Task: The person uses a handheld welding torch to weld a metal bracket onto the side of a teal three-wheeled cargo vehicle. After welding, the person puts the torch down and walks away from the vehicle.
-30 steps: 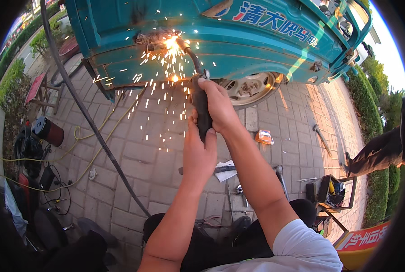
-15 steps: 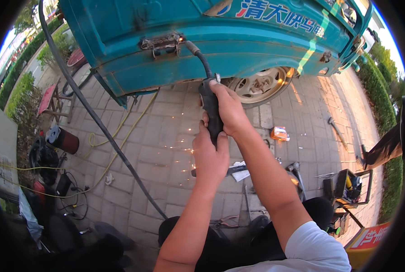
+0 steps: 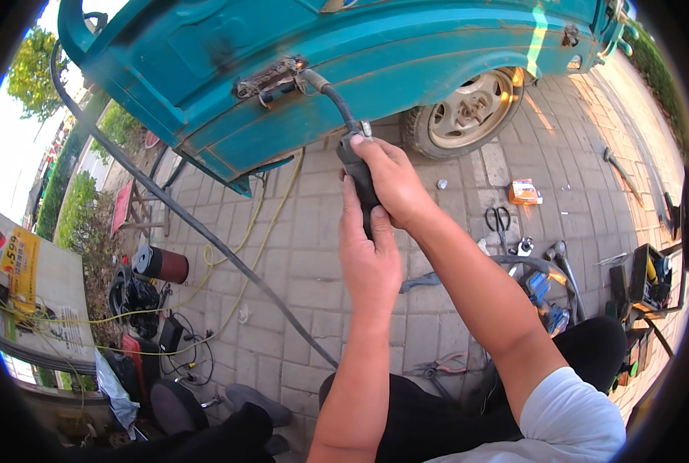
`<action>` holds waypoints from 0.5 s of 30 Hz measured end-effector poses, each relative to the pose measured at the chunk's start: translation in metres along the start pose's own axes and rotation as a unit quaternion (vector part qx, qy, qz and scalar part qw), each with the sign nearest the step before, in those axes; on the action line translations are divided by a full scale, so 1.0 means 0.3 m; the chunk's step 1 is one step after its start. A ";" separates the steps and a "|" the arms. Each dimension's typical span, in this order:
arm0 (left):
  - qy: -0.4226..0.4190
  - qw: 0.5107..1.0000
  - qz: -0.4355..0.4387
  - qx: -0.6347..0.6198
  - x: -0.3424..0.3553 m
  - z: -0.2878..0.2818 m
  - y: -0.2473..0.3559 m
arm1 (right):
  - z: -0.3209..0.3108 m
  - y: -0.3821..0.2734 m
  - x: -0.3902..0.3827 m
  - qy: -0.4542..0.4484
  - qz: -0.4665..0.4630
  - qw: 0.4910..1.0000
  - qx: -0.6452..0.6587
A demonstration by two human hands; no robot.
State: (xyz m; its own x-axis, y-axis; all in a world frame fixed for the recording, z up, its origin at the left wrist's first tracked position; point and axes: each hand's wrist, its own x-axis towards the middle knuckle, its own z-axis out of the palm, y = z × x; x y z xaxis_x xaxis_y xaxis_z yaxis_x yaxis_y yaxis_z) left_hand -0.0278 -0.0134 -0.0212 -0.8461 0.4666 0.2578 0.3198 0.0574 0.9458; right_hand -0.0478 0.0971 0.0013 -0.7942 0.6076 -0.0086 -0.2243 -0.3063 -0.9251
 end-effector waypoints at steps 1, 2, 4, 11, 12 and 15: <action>-0.002 1.000 -0.009 0.020 -0.001 -0.004 0.008 | 0.006 -0.008 -0.005 0.004 0.013 1.000 0.002; -0.004 1.000 -0.018 0.015 0.000 -0.005 0.009 | 0.006 -0.004 -0.004 0.004 0.011 1.000 0.002; -0.010 0.999 -0.035 0.005 0.003 -0.005 0.013 | 0.004 0.000 0.001 0.002 0.006 1.000 0.003; -0.012 0.999 -0.030 0.012 0.025 -0.010 0.026 | 0.002 0.008 0.028 -0.003 0.002 1.000 -0.002; -0.013 1.000 -0.026 0.011 0.028 -0.010 0.022 | 0.003 0.006 0.029 -0.003 0.001 1.000 -0.005; -0.015 0.999 -0.029 0.003 0.030 -0.007 0.023 | 0.005 -0.005 0.028 -0.002 -0.002 1.000 -0.010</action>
State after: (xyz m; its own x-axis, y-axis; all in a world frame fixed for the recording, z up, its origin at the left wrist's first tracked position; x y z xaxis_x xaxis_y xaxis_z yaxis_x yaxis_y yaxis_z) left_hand -0.0342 -0.0107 -0.0119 -0.8500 0.4891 0.1959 0.2727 0.0902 0.9579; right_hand -0.0550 0.1014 0.0032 -0.7959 0.6054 -0.0035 -0.2156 -0.2888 -0.9328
